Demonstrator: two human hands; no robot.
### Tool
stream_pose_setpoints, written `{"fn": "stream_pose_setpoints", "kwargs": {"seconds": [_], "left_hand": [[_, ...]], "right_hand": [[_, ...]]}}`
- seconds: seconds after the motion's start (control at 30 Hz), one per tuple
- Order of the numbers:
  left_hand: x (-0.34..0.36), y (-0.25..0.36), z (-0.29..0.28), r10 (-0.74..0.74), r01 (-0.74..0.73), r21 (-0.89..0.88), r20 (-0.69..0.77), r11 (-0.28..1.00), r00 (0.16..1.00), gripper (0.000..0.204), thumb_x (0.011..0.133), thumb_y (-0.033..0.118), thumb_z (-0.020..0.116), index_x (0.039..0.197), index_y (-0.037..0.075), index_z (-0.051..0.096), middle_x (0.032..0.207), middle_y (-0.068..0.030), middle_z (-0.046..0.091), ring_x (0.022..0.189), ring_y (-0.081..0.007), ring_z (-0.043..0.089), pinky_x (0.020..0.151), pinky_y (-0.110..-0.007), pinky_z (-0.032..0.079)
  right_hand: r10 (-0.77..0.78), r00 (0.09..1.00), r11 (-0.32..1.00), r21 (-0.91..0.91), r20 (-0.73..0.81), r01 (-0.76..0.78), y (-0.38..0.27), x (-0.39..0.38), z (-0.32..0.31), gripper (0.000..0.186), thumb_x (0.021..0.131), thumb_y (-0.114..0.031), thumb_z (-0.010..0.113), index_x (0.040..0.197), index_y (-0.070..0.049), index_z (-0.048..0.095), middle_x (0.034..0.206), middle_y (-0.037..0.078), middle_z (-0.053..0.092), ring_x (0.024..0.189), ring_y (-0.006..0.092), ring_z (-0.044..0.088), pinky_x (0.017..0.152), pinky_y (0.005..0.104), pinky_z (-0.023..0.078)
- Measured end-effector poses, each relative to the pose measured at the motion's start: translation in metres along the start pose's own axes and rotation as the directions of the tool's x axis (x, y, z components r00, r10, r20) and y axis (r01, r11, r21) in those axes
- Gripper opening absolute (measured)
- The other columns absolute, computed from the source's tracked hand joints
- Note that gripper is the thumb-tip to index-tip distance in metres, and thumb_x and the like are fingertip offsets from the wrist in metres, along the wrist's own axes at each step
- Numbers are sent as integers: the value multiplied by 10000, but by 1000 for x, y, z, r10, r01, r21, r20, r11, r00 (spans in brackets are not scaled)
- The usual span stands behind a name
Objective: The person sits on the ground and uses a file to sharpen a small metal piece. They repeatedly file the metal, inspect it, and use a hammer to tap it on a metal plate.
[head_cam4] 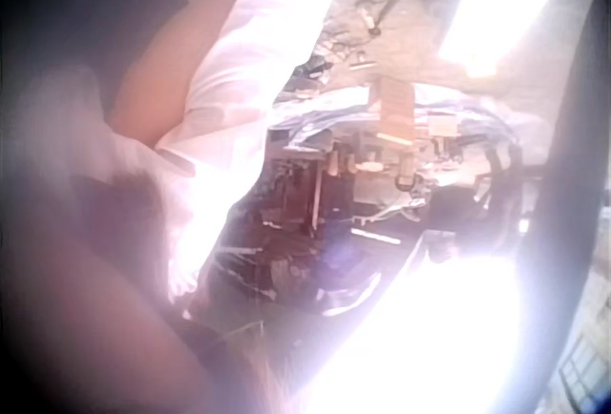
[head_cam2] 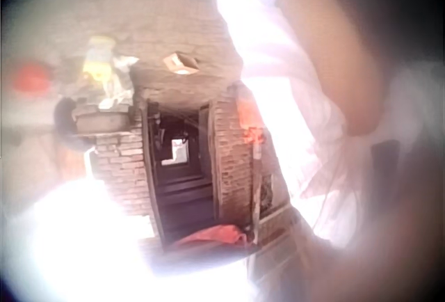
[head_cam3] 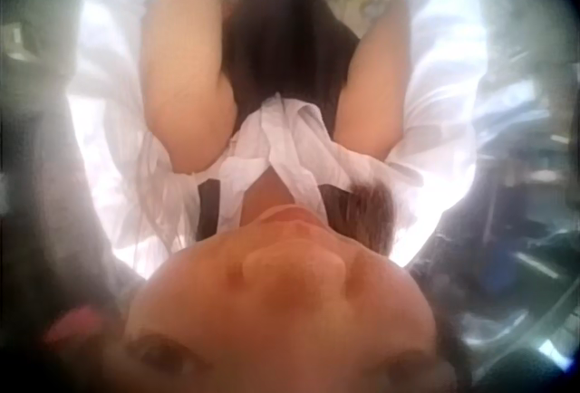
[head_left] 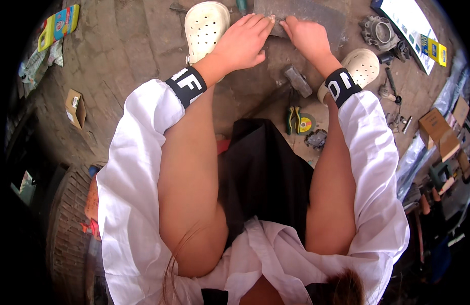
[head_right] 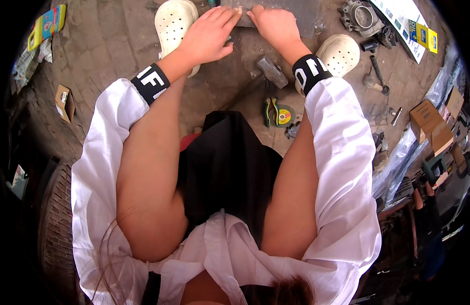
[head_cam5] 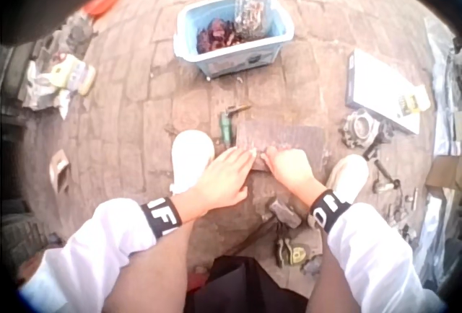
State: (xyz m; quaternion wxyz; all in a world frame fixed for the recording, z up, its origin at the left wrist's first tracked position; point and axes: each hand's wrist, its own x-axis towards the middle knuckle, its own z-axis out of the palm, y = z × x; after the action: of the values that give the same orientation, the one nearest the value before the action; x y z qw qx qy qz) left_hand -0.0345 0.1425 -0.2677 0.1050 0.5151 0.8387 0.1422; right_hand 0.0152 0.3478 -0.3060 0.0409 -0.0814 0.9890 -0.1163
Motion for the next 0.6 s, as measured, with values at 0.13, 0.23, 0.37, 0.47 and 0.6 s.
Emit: {"fn": "stream_pose_setpoints", "kwargs": {"seconds": [0.13, 0.23, 0.37, 0.47, 0.6], "left_hand": [[0, -1, -8, 14, -14, 23, -14, 1000, 1000, 724, 715, 235, 716, 1329, -72, 487, 1294, -131, 536, 1266, -256, 467, 1123, -372, 338], [0, 1, -9, -5, 5, 6, 3, 1000, 1000, 722, 718, 236, 715, 1330, -71, 487, 1285, -126, 540, 1263, -254, 469, 1125, -371, 336], [2, 2, -10, -13, 13, 31, 20, 999, 1000, 716, 723, 237, 713, 1329, -71, 487, 1259, -122, 551, 1256, -255, 475, 1124, -370, 337], [-5, 2, -6, -1, 1, 33, 0, 999, 1000, 716, 722, 236, 713, 1328, -70, 488, 1247, -119, 555, 1250, -255, 478, 1122, -370, 338], [0, 2, -7, -7, 7, 13, -1, 1000, 1000, 716, 716, 234, 715, 1325, -69, 492, 1245, -120, 554, 1246, -254, 481, 1122, -368, 339]], "right_hand": [[9, 998, 999, -43, 57, -6, 1, 3, -2, 306, 966, -359, 546, 801, -102, 561, 632, 100, 638, 584, 310, 644, 513, 411, 514], [-67, 998, 998, -7, 12, 67, 7, 4, 1, 313, 966, -364, 545, 793, -104, 553, 617, 103, 634, 564, 305, 642, 481, 402, 507], [-10, 1000, 999, -38, 2, 10, 7, 2, 5, 321, 970, -370, 539, 792, -103, 548, 597, 113, 624, 545, 314, 634, 464, 409, 498], [18, 1000, 999, -33, 16, -17, -1, -2, 9, 320, 971, -369, 536, 799, -100, 547, 596, 119, 622, 546, 322, 632, 469, 416, 499], [-28, 1000, 999, -18, 11, 29, 5, 1, 6, 318, 972, -369, 535, 811, -95, 546, 599, 108, 625, 549, 323, 631, 477, 411, 499]]}}
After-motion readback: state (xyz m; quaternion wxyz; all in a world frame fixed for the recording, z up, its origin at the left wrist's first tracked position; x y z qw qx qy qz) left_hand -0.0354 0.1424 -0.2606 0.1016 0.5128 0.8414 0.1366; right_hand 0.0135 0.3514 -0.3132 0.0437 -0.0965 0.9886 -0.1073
